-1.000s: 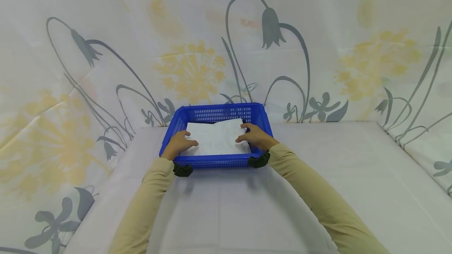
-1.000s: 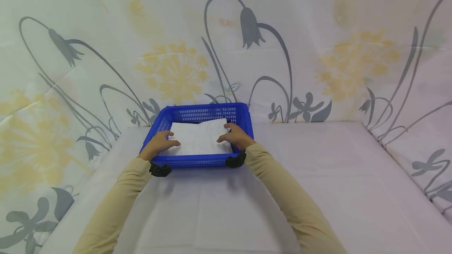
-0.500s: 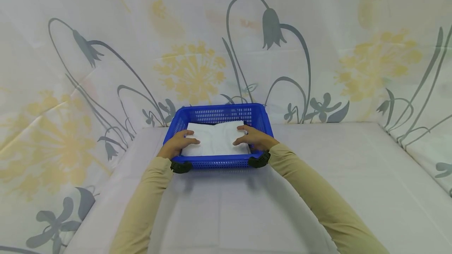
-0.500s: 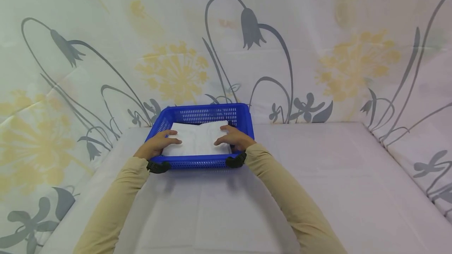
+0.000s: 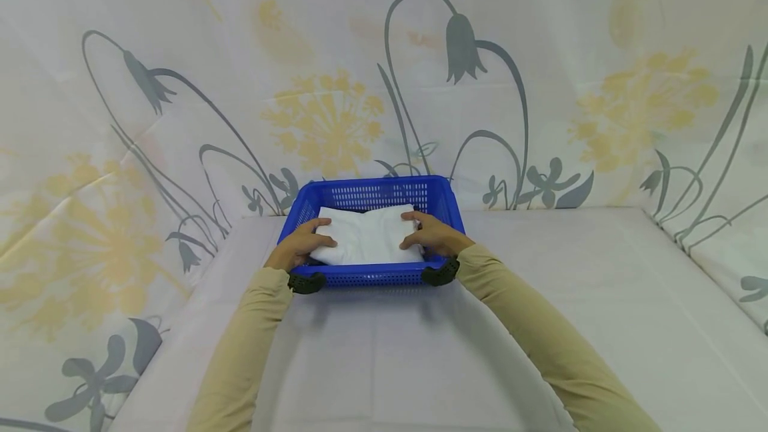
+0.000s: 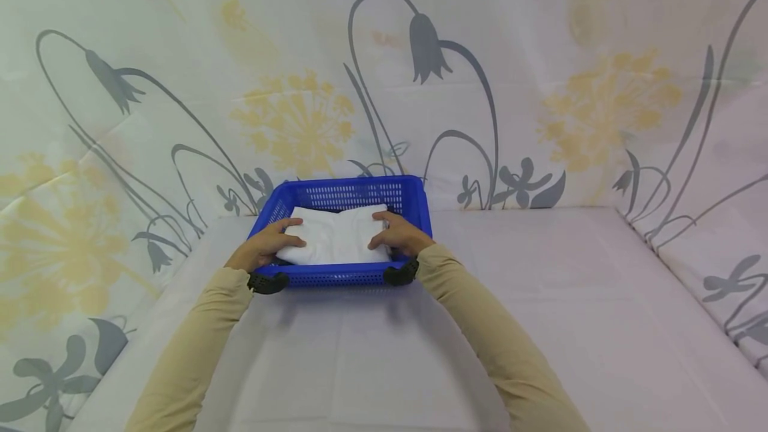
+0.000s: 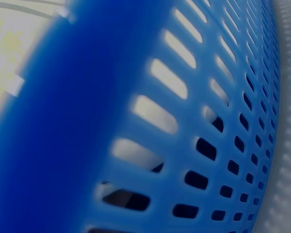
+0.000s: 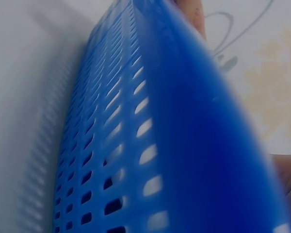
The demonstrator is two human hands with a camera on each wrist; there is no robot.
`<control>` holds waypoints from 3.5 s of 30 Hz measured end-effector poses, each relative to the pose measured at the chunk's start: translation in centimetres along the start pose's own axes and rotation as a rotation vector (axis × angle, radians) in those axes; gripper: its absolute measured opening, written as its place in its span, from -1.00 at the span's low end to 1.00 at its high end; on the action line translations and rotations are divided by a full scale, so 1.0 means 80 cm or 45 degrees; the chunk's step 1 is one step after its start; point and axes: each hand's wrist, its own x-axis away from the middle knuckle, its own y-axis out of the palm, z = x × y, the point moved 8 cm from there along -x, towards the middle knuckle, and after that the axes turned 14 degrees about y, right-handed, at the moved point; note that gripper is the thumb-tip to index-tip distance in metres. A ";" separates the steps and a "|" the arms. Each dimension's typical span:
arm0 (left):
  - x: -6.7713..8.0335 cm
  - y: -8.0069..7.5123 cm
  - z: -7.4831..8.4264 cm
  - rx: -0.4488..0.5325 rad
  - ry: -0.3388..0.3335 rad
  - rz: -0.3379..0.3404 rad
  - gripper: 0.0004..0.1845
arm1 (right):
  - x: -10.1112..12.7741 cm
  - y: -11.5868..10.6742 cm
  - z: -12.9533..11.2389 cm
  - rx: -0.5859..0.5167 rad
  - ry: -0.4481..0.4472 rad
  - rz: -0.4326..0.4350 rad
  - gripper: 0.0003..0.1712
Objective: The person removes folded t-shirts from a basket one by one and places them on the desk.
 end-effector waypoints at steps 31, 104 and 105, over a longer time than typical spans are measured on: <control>0.006 -0.005 0.036 0.089 0.172 0.102 -0.18 | 0.021 -0.023 -0.023 -0.140 -0.173 0.119 -0.04; 0.034 0.091 0.139 0.514 0.443 0.132 -0.16 | 0.156 -0.128 -0.024 -0.415 -0.348 0.187 -0.08; 0.035 0.094 0.141 0.514 0.448 0.127 -0.16 | 0.159 -0.131 -0.022 -0.419 -0.344 0.191 -0.09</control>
